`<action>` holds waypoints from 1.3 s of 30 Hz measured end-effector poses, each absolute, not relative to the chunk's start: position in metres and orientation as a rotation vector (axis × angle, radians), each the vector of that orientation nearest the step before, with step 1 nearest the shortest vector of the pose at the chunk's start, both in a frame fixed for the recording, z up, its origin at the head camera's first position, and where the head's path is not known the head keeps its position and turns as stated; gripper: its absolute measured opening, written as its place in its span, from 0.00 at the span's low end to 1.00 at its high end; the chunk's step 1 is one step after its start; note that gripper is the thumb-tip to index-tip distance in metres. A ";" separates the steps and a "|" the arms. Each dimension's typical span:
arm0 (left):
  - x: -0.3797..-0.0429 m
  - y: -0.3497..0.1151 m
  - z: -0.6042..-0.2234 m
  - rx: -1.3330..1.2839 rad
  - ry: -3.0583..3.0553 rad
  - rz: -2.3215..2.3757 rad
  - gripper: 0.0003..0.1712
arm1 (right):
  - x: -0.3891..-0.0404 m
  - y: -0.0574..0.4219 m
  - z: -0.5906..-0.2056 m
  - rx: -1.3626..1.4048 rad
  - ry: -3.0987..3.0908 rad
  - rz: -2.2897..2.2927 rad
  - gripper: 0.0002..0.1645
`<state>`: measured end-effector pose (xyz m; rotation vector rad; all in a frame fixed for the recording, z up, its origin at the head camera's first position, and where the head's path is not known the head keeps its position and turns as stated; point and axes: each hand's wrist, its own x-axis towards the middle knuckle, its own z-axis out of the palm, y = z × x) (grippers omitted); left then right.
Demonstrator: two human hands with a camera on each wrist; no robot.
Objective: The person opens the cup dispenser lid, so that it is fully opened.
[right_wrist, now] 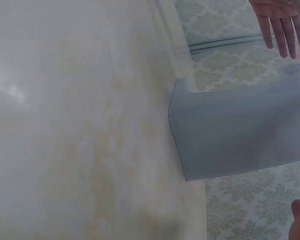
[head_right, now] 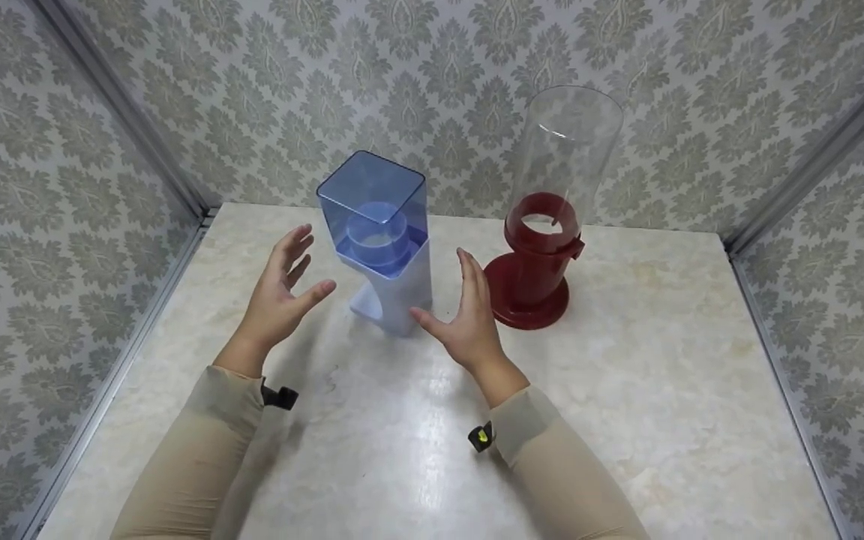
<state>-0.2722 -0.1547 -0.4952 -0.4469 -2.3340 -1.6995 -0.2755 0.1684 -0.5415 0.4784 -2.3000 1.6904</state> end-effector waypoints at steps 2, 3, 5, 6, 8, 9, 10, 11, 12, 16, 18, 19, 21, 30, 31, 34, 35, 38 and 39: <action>-0.278 -0.151 -0.496 -0.454 -2.338 -1.722 0.60 | -0.280 0.162 -0.540 0.496 -2.315 1.666 0.69; -0.281 -0.150 -0.496 -0.452 -2.338 -1.735 0.59 | -0.282 0.159 -0.540 0.500 -2.326 1.653 0.69; -0.286 -0.145 -0.496 -0.451 -2.330 -1.769 0.59 | -0.287 0.152 -0.538 0.506 -2.345 1.640 0.71; -0.289 -0.143 -0.497 -0.449 -2.323 -1.788 0.59 | -0.289 0.149 -0.537 0.502 -2.355 1.641 0.72; -0.294 -0.140 -0.497 -0.446 -2.314 -1.824 0.59 | -0.295 0.141 -0.535 0.486 -2.378 1.640 0.76; -0.296 -0.138 -0.497 -0.445 -2.309 -1.843 0.59 | -0.298 0.138 -0.533 0.473 -2.386 1.640 0.78; -0.299 -0.136 -0.497 -0.446 -2.307 -1.861 0.59 | -0.301 0.134 -0.532 0.459 -2.395 1.643 0.80; -0.301 -0.135 -0.498 -0.445 -2.307 -1.873 0.58 | -0.305 0.130 -0.530 0.442 -2.403 1.650 0.82; -0.303 -0.133 -0.498 -0.444 -2.308 -1.882 0.57 | -0.308 0.127 -0.529 0.424 -2.410 1.658 0.84; -0.307 -0.129 -0.501 -0.442 -2.315 -1.883 0.49 | -0.316 0.115 -0.530 0.393 -2.410 1.701 0.86; -0.307 -0.126 -0.503 -0.431 -2.306 -1.865 0.45 | -0.319 0.111 -0.533 0.399 -2.393 1.714 0.82; -0.306 -0.125 -0.503 -0.424 -2.300 -1.858 0.44 | -0.319 0.110 -0.534 0.403 -2.388 1.708 0.80; -0.305 -0.123 -0.504 -0.407 -2.285 -1.851 0.42 | -0.320 0.109 -0.536 0.411 -2.381 1.683 0.74; -0.293 -0.118 -0.509 -0.382 -2.219 -1.879 0.35 | -0.316 0.123 -0.538 0.464 -2.419 1.632 0.71; -0.292 -0.118 -0.510 -0.379 -2.214 -1.869 0.34 | -0.316 0.125 -0.538 0.479 -2.416 1.645 0.71; -0.287 -0.120 -0.511 -0.379 -2.206 -1.834 0.30 | -0.315 0.128 -0.538 0.527 -2.400 1.691 0.71; -0.285 -0.121 -0.511 -0.382 -2.202 -1.825 0.30 | -0.315 0.129 -0.538 0.543 -2.393 1.708 0.71; -0.284 -0.123 -0.511 -0.390 -2.196 -1.823 0.30 | -0.314 0.132 -0.538 0.576 -2.383 1.745 0.70; -0.284 -0.124 -0.512 -0.397 -2.197 -1.835 0.30 | -0.314 0.133 -0.538 0.583 -2.382 1.756 0.70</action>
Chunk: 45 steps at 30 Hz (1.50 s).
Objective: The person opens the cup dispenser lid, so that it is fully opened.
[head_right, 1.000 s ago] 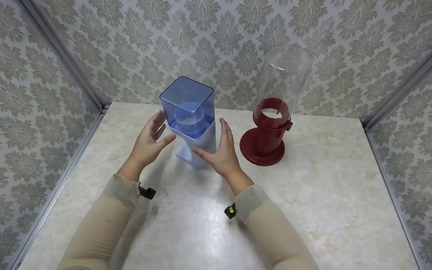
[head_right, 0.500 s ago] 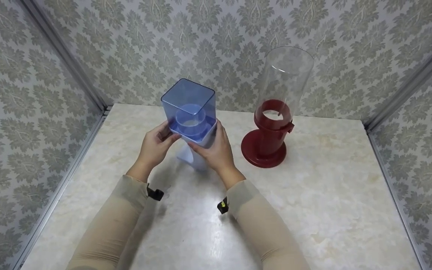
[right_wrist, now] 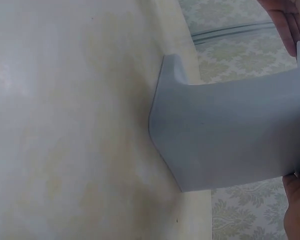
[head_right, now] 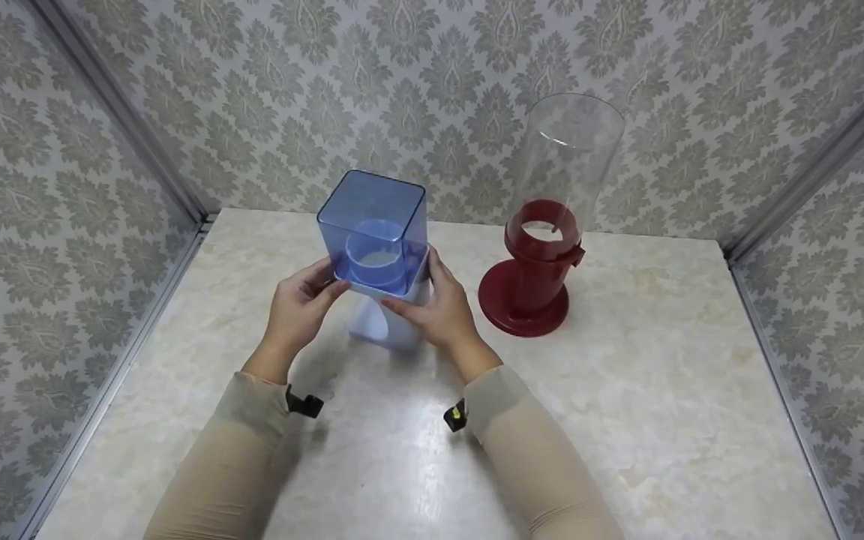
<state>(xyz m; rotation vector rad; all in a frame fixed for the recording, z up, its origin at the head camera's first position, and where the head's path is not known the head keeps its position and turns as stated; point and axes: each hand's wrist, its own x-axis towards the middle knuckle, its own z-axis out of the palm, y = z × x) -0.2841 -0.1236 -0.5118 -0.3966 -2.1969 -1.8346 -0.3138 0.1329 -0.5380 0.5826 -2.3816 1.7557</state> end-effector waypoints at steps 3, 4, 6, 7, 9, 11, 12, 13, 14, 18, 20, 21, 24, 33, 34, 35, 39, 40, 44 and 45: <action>-0.289 -0.128 -0.510 -0.435 -2.201 -1.932 0.39 | -0.314 0.135 -0.538 0.593 -2.371 1.792 0.71; -0.291 -0.130 -0.509 -0.456 -2.208 -1.979 0.43 | -0.314 0.136 -0.537 0.599 -2.367 1.802 0.71; -0.297 -0.135 -0.505 -0.521 -2.230 -2.081 0.53 | -0.316 0.137 -0.538 0.614 -2.354 1.825 0.71; -0.301 -0.137 -0.503 -0.560 -2.246 -2.130 0.58 | -0.317 0.138 -0.538 0.628 -2.344 1.840 0.70; -0.307 -0.142 -0.499 -0.644 -2.285 -2.203 0.66 | -0.319 0.141 -0.538 0.668 -2.323 1.879 0.68; -0.314 -0.145 -0.496 -0.728 -2.325 -2.250 0.71 | -0.320 0.144 -0.539 0.697 -2.309 1.926 0.65; -0.316 -0.146 -0.495 -0.763 -2.341 -2.260 0.73 | -0.321 0.146 -0.540 0.704 -2.306 1.950 0.62; -0.318 -0.145 -0.495 -0.787 -2.354 -2.261 0.74 | -0.322 0.147 -0.541 0.708 -2.303 1.971 0.60; -0.319 -0.144 -0.496 -0.803 -2.362 -2.260 0.73 | -0.322 0.149 -0.541 0.708 -2.299 1.995 0.57; -0.321 -0.137 -0.504 -0.788 -2.343 -2.284 0.70 | -0.322 0.153 -0.545 0.684 -2.291 2.068 0.50; -0.319 -0.133 -0.509 -0.752 -2.324 -2.302 0.67 | -0.320 0.154 -0.547 0.662 -2.290 2.095 0.50; -0.318 -0.132 -0.511 -0.734 -2.317 -2.305 0.68 | -0.319 0.155 -0.549 0.653 -2.286 2.108 0.50; -0.314 -0.129 -0.516 -0.690 -2.321 -2.283 0.67 | -0.315 0.157 -0.552 0.637 -2.276 2.139 0.49; -0.305 -0.129 -0.518 -0.670 -2.289 -2.191 0.67 | -0.317 0.155 -0.557 0.659 -2.181 2.232 0.50; -0.304 -0.129 -0.520 -0.668 -2.285 -2.187 0.68 | -0.317 0.155 -0.558 0.663 -2.170 2.242 0.52; -0.302 -0.128 -0.521 -0.664 -2.284 -2.183 0.69 | -0.315 0.156 -0.560 0.665 -2.159 2.256 0.56; -0.293 -0.127 -0.527 -0.624 -2.277 -2.170 0.72 | -0.310 0.158 -0.569 0.649 -2.142 2.267 0.70; -0.291 -0.126 -0.528 -0.606 -2.278 -2.165 0.71 | -0.309 0.159 -0.570 0.641 -2.141 2.267 0.72; -0.285 -0.124 -0.526 -0.542 -2.278 -2.140 0.65 | -0.306 0.160 -0.573 0.607 -2.127 2.274 0.74; -0.284 -0.124 -0.526 -0.529 -2.280 -2.135 0.64 | -0.305 0.160 -0.573 0.600 -2.120 2.284 0.74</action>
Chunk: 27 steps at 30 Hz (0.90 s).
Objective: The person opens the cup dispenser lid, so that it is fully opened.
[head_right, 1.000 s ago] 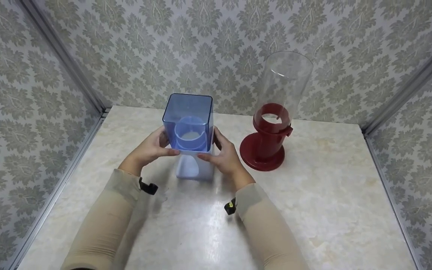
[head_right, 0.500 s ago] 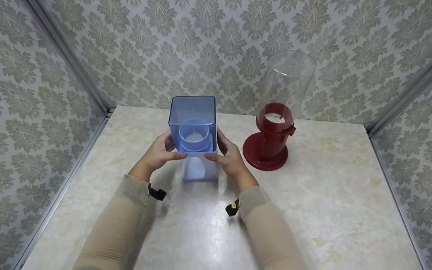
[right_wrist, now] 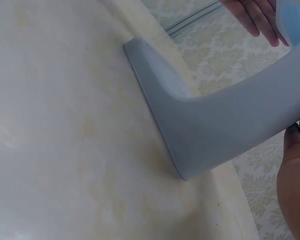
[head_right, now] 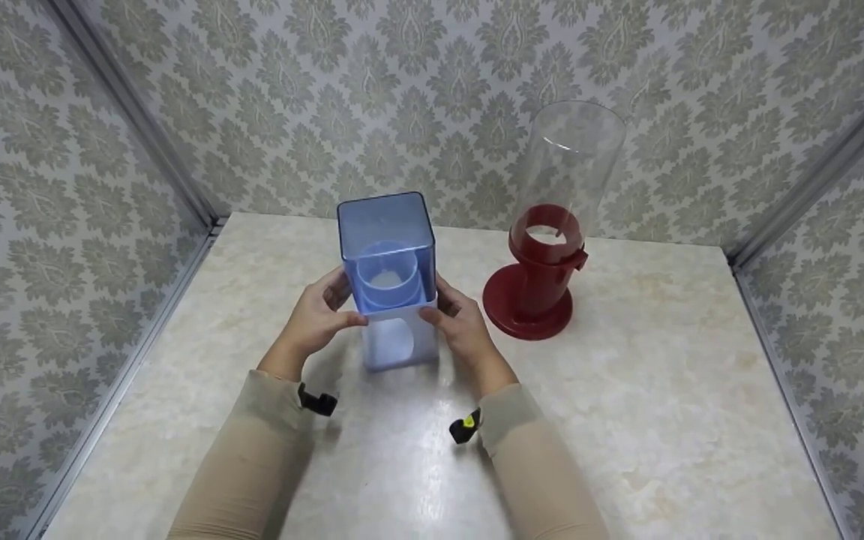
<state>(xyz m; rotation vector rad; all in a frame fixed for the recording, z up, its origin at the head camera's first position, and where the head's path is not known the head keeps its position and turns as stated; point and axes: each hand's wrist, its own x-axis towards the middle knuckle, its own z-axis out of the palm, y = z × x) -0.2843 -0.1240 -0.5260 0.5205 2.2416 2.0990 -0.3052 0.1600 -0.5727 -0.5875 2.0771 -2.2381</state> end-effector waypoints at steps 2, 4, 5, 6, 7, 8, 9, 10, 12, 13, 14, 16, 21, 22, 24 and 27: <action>-0.283 -0.124 -0.526 0.495 2.251 2.099 0.63 | -0.304 0.160 -0.573 -0.575 2.074 -2.251 0.72; -0.281 -0.124 -0.526 0.473 2.250 2.101 0.62 | -0.302 0.161 -0.573 -0.561 2.065 -2.265 0.67; -0.280 -0.124 -0.526 0.463 2.254 2.101 0.61 | -0.301 0.161 -0.573 -0.549 2.064 -2.269 0.64; -0.280 -0.125 -0.527 0.458 2.254 2.106 0.61 | -0.301 0.161 -0.573 -0.535 2.069 -2.273 0.59; -0.279 -0.125 -0.526 0.455 2.256 2.112 0.60 | -0.300 0.161 -0.572 -0.520 2.087 -2.268 0.55; -0.278 -0.126 -0.526 0.457 2.257 2.119 0.59 | -0.300 0.161 -0.572 -0.503 2.094 -2.266 0.51; -0.278 -0.126 -0.526 0.461 2.259 2.126 0.58 | -0.299 0.161 -0.571 -0.483 2.106 -2.262 0.47; -0.277 -0.127 -0.526 0.464 2.266 2.131 0.57 | -0.299 0.161 -0.571 -0.462 2.116 -2.260 0.44; -0.276 -0.127 -0.526 0.467 2.278 2.144 0.54 | -0.299 0.161 -0.570 -0.416 2.131 -2.260 0.39; -0.275 -0.127 -0.526 0.466 2.286 2.153 0.52 | -0.299 0.161 -0.570 -0.393 2.135 -2.267 0.37; -0.274 -0.126 -0.526 0.460 2.299 2.160 0.49 | -0.299 0.162 -0.569 -0.373 2.129 -2.280 0.35; -0.273 -0.125 -0.526 0.431 2.332 2.174 0.43 | -0.300 0.162 -0.569 -0.345 2.122 -2.311 0.31; -0.270 -0.122 -0.525 0.348 2.401 2.199 0.31 | -0.301 0.164 -0.566 -0.343 2.110 -2.342 0.28; -0.269 -0.122 -0.525 0.339 2.411 2.204 0.30 | -0.302 0.164 -0.565 -0.350 2.102 -2.339 0.28; -0.267 -0.121 -0.525 0.326 2.426 2.224 0.27 | -0.303 0.165 -0.563 -0.372 2.101 -2.312 0.28; -0.265 -0.120 -0.524 0.311 2.446 2.255 0.23 | -0.305 0.165 -0.560 -0.412 2.114 -2.256 0.28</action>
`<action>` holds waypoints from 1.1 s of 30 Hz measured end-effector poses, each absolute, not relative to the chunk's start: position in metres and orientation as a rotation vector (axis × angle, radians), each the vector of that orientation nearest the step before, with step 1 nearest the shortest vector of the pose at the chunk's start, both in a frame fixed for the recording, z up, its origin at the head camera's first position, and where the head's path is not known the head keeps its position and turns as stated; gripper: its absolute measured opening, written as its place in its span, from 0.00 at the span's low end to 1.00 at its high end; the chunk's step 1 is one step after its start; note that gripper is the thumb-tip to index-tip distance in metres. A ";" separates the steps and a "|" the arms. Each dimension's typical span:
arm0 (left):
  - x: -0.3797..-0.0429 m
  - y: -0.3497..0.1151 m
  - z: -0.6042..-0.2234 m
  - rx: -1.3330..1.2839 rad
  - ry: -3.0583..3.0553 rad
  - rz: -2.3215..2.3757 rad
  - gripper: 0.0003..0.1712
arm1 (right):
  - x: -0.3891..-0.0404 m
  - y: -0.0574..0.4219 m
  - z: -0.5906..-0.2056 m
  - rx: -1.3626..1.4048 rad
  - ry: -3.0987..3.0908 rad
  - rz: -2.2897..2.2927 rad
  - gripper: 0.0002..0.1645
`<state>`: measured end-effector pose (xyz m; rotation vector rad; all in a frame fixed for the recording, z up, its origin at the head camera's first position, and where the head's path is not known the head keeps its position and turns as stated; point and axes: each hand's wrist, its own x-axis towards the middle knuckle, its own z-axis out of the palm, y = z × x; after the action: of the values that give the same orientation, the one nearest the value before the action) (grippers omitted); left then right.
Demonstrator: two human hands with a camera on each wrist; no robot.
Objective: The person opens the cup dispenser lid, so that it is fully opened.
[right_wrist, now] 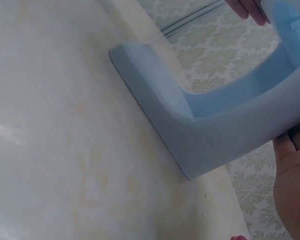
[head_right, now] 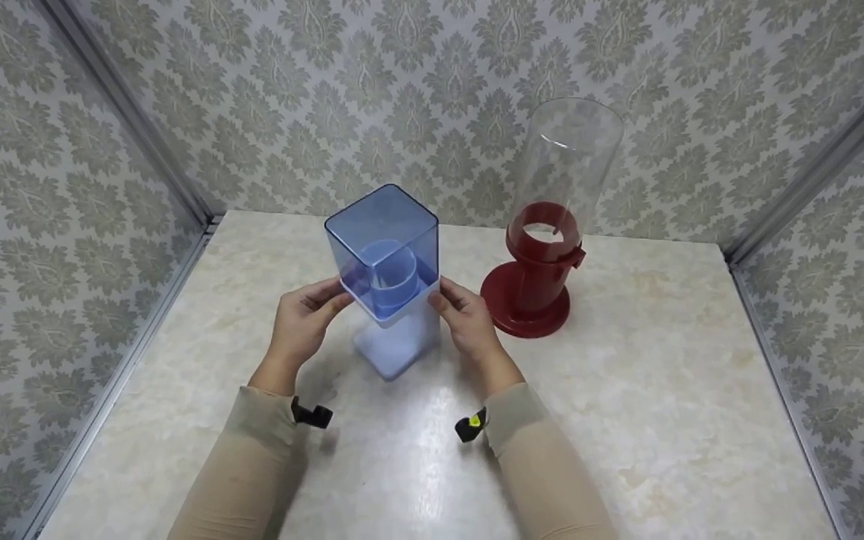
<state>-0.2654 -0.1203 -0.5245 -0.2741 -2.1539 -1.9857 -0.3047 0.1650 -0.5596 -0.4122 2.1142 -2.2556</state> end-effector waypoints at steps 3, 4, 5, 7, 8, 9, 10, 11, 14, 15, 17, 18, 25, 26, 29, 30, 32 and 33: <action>-0.263 -0.120 -0.524 -0.263 -2.142 -1.970 0.19 | -0.306 0.165 -0.557 -0.424 2.150 -2.208 0.27; -0.261 -0.120 -0.524 -0.259 -2.149 -1.960 0.18 | -0.306 0.165 -0.557 -0.415 2.156 -2.198 0.27; -0.259 -0.121 -0.524 -0.261 -2.154 -1.949 0.17 | -0.306 0.165 -0.557 -0.402 2.156 -2.197 0.26; -0.255 -0.121 -0.523 -0.270 -2.163 -1.941 0.15 | -0.307 0.166 -0.558 -0.379 2.155 -2.195 0.26; -0.253 -0.121 -0.523 -0.279 -2.166 -1.945 0.14 | -0.308 0.167 -0.559 -0.365 2.155 -2.193 0.26; -0.251 -0.121 -0.522 -0.289 -2.167 -1.954 0.14 | -0.309 0.168 -0.561 -0.353 2.155 -2.186 0.26; -0.250 -0.121 -0.522 -0.303 -2.166 -1.964 0.13 | -0.309 0.169 -0.562 -0.337 2.163 -2.173 0.26; -0.248 -0.121 -0.522 -0.319 -2.164 -1.976 0.13 | -0.310 0.170 -0.564 -0.326 2.168 -2.164 0.26; -0.247 -0.120 -0.523 -0.354 -2.159 -2.015 0.14 | -0.308 0.172 -0.565 -0.282 2.202 -2.137 0.26; -0.247 -0.121 -0.523 -0.366 -2.163 -2.018 0.15 | -0.307 0.172 -0.564 -0.274 2.202 -2.147 0.27; -0.249 -0.121 -0.524 -0.399 -2.168 -2.026 0.20 | -0.303 0.170 -0.561 -0.283 2.196 -2.188 0.29; -0.251 -0.122 -0.525 -0.426 -2.161 -2.043 0.25 | -0.301 0.169 -0.559 -0.305 2.187 -2.224 0.30; -0.273 -0.123 -0.532 -0.724 -2.050 -2.290 0.85 | -0.281 0.155 -0.540 -0.633 2.260 -2.353 0.89; -0.278 -0.122 -0.532 -0.751 -2.053 -2.315 0.90 | -0.279 0.151 -0.537 -0.649 2.310 -2.323 0.95; -0.292 -0.119 -0.530 -0.813 -2.078 -2.367 0.98 | -0.272 0.142 -0.531 -0.628 2.455 -2.206 1.01; -0.297 -0.117 -0.529 -0.837 -2.087 -2.370 0.99 | -0.271 0.139 -0.529 -0.615 2.495 -2.169 1.01; -0.306 -0.114 -0.527 -0.875 -2.108 -2.358 0.99 | -0.270 0.134 -0.528 -0.587 2.575 -2.105 0.99; -0.310 -0.113 -0.526 -0.888 -2.129 -2.343 0.97 | -0.271 0.132 -0.529 -0.571 2.617 -2.076 0.96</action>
<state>-0.3099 -0.1130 -0.5263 -0.8876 -2.1287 -2.3427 -0.2706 0.1318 -0.5287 -0.5709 2.6172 -2.0764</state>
